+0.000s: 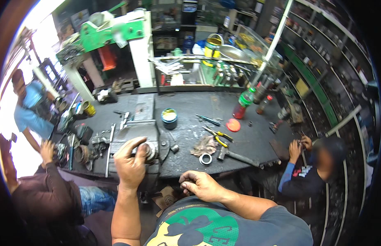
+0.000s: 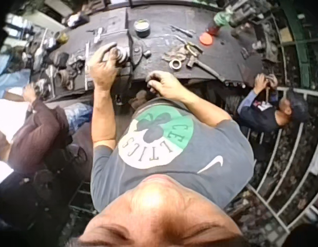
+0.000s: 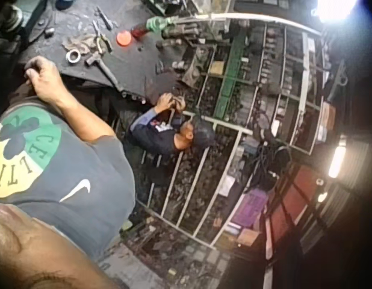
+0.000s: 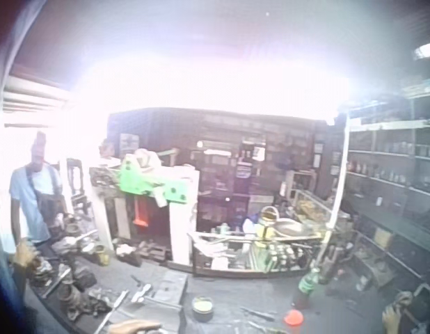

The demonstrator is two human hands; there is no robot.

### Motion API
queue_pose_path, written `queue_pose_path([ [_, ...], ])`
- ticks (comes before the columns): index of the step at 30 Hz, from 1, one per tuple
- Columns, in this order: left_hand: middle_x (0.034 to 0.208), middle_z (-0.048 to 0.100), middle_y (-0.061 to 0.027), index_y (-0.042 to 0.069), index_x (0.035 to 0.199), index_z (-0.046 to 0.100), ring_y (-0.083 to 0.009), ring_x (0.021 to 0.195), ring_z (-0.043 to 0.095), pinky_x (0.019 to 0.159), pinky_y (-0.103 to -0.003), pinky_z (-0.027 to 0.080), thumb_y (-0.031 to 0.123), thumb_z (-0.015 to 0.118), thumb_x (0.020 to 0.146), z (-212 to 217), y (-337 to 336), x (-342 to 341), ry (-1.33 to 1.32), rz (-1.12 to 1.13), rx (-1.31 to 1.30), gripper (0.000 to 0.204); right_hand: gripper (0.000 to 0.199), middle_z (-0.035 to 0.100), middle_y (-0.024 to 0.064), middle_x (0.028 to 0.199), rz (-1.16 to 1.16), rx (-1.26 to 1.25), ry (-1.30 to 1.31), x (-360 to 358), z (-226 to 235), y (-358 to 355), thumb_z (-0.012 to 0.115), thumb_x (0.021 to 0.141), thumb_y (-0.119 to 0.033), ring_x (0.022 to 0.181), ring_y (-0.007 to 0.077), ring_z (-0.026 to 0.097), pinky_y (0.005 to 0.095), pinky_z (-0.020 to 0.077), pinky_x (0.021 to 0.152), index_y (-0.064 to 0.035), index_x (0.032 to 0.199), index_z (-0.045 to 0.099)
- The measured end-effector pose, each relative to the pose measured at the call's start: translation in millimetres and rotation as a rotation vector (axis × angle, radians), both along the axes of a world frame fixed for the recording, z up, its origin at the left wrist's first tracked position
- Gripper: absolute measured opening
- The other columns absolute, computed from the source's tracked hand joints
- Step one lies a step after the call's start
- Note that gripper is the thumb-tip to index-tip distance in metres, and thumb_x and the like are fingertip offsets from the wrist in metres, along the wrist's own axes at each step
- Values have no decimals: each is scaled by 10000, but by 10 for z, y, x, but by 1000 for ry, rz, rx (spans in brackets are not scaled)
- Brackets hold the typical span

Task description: The person assembles a mechanical gear assembly on a workbench. They use a hammer to tap a bearing into place, wipe the part with a cloth, and use pliers to adjust a small component. The person also retrieves a part from a shelf and returns to the bench to continue assembly.

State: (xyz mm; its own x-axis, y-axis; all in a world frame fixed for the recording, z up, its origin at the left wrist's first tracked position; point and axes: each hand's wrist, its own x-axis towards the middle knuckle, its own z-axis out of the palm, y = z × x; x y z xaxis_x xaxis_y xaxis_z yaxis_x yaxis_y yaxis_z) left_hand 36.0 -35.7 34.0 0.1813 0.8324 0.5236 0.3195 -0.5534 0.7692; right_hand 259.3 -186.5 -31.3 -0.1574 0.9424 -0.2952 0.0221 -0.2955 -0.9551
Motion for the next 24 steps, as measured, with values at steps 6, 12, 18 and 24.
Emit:
queue_pose_path([
  [6,1211,818,-189,-49,1189,813,-309,1184,757,1071,-436,561,241,792,1080,-305,27,5,46,87,221,310,211,771,47,1036,-100,65,-97,225,44,-11,697,1113,-122,917,107,718,312,613,822,2,1270,763],
  [12,1199,799,-154,-55,1211,803,-246,1135,741,1033,-370,565,202,767,1100,-476,-7,-66,-209,-30,-78,283,168,756,47,963,-113,167,115,222,190,419,705,1093,-84,874,114,711,323,613,816,21,1212,758],
  [18,1220,804,-136,-26,1236,813,-234,1152,741,1026,-355,570,272,843,1048,-537,33,11,-322,-113,-136,354,151,777,39,972,23,523,-107,-1,691,1110,736,1058,-33,880,103,702,289,598,831,31,1190,772],
  [24,1245,790,-124,-44,1267,788,-203,1111,741,975,-332,589,263,843,1050,-578,-16,44,-418,-96,-143,380,200,822,129,1019,183,511,-138,-378,893,1589,750,1012,-44,937,153,758,336,624,875,45,1189,779],
])
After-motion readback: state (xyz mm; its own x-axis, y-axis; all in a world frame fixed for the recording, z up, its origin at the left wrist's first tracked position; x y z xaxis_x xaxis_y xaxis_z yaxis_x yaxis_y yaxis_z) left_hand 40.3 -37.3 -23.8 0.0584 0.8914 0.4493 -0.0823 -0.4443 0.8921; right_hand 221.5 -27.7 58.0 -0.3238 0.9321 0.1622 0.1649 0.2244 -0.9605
